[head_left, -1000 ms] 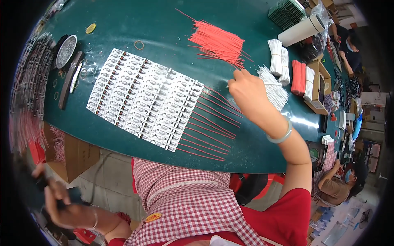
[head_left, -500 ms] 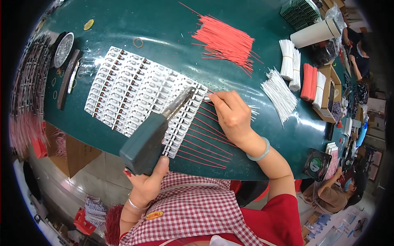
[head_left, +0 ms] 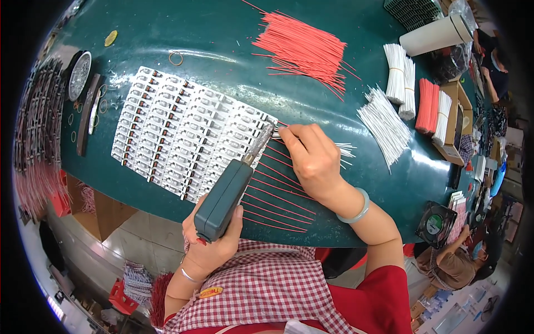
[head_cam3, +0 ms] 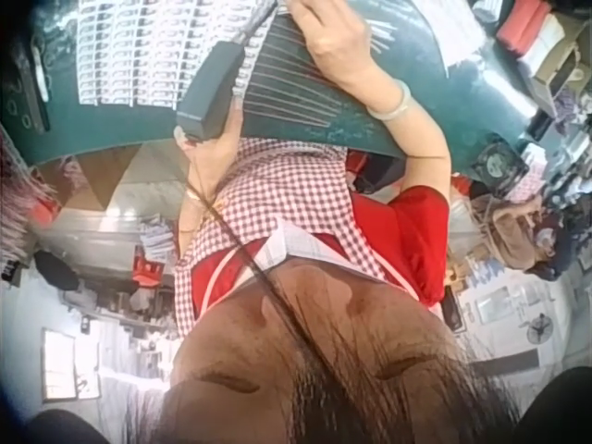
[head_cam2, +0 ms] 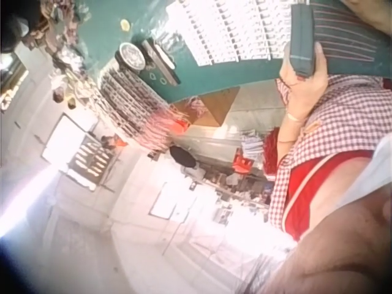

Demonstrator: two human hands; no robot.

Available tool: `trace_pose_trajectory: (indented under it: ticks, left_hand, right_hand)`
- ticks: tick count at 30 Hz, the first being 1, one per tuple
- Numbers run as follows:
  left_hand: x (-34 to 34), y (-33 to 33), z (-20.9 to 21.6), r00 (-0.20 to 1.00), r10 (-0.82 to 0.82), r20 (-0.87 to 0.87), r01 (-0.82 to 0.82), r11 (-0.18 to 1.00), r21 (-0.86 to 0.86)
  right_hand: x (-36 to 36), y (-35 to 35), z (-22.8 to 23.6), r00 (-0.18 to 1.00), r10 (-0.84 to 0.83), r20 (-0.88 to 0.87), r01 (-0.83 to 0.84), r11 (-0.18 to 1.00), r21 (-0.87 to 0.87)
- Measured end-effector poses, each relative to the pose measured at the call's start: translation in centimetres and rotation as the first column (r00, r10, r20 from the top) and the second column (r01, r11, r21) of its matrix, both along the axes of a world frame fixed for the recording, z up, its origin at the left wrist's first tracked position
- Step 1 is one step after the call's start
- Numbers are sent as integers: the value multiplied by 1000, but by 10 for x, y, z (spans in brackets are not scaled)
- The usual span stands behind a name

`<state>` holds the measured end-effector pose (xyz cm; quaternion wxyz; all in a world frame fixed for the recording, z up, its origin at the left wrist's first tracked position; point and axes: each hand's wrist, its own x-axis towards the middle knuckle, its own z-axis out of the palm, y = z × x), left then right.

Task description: The person assembles an electronic component panel by placing wires into the component slots by hand and securing them using a handheld heating tool.

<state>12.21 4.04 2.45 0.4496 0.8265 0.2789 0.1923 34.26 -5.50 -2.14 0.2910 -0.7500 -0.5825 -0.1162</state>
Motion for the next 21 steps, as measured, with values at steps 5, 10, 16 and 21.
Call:
trace_pose_trajectory:
  ticks: [5, 10, 16, 21]
  left_hand:
    - [0, -2, 4, 998, -8, -66, 10, 999, 36]
    - [-5, -3, -2, 999, 11, -47, -12, 1000, -23]
    - [-24, -10, -13, 995, 96, -41, -101, 984, -144]
    - [-25, -8, -14, 993, 119, -15, -120, 982, -145]
  right_hand:
    - [0, -1, -1, 1000, -3, -4, 3, 1000, -9]
    - [0, 0, 1, 1000, -2, 1, 2, 1000, -6]
    - [-1, -1, 1, 1000, -6, -1, 6, 1000, -9]
    - [-1, -1, -2, 1000, -8, -1, 8, 1000, 4]
